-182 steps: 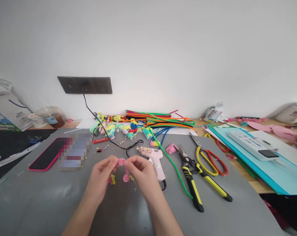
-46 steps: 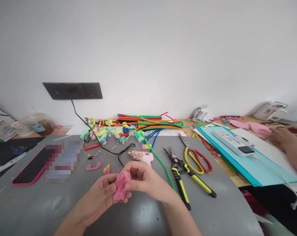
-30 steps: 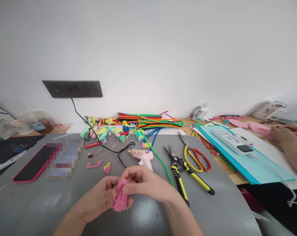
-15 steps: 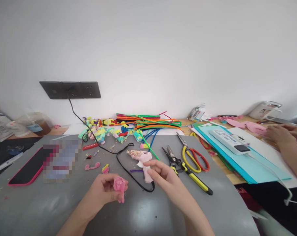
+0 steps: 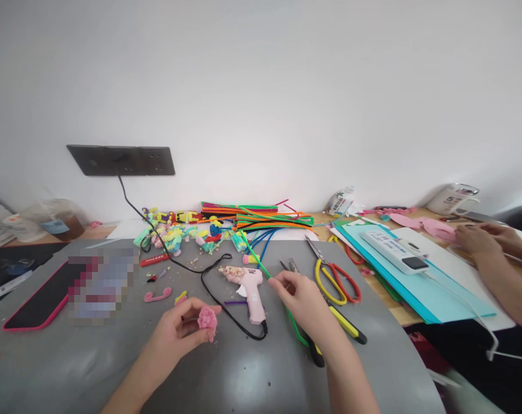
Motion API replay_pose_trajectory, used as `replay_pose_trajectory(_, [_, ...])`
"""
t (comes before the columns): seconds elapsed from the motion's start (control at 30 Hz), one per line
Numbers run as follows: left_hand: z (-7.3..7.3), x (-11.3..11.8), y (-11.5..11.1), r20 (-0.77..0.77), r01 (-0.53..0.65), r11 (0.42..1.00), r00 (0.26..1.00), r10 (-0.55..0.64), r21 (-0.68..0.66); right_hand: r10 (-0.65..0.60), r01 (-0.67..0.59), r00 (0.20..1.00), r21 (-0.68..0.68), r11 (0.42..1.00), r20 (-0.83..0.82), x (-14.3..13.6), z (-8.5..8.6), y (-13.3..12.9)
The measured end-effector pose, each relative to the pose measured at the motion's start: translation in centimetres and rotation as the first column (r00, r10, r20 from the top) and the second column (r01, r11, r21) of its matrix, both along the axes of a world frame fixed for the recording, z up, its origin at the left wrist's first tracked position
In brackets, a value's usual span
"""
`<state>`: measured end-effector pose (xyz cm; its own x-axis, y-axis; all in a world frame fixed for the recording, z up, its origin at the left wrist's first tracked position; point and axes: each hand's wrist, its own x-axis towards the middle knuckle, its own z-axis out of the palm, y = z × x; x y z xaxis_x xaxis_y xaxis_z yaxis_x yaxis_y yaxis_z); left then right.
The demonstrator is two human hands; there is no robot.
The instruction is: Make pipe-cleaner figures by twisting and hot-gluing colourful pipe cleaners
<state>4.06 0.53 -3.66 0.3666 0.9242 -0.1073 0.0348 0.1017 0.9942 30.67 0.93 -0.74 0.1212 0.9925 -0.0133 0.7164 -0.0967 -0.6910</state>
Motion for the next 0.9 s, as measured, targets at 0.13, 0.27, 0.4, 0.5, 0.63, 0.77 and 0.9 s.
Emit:
replay_pose_trajectory(0.13, [0.4, -0.2, 0.4, -0.226, -0.019, 0.971, 0.971, 0.075, 0.24, -0.037, 0.043, 0.996, -0.077, 0.996, 0.08, -3.0, -1.6, 0.0])
replay_pose_trajectory(0.27, [0.4, -0.6, 0.6, -0.24, -0.014, 0.953, 0.967, 0.09, 0.302, -0.143, 0.152, 0.983, -0.068, 0.986, 0.116, -5.0, -3.5, -0.2])
replay_pose_trajectory(0.4, [0.2, -1.4, 0.9, -0.2, -0.109, 0.961, 0.966, 0.163, 0.255, -0.141, 0.14, 0.99, -0.045, 0.989, -0.021, -4.8, -3.8, -0.4])
replay_pose_trajectory(0.5, [0.2, -1.8, 1.5, -0.17, -0.154, 0.969, 0.967, 0.187, 0.192, -0.068, 0.061, 0.977, -0.043, 0.997, -0.202, -4.3, -3.2, -0.8])
replay_pose_trajectory(0.63, [0.3, -1.8, 2.7, -0.205, -0.173, 0.971, 0.957, 0.206, 0.166, -0.008, -0.024, 0.747, -0.039, 0.999, -0.665, -4.0, -2.1, -2.0])
replay_pose_trajectory(0.77, [0.6, -1.5, 3.4, -0.207, -0.193, 0.962, 0.95, 0.232, 0.192, 0.056, -0.162, 0.506, -0.031, 0.986, -0.861, -4.2, -0.7, -3.3])
replay_pose_trajectory(0.9, [0.9, -1.3, 3.4, -0.155, -0.236, 0.947, 0.95, 0.272, 0.218, 0.039, -0.193, 0.653, -0.117, 0.974, -0.756, -5.0, 0.0, -4.0])
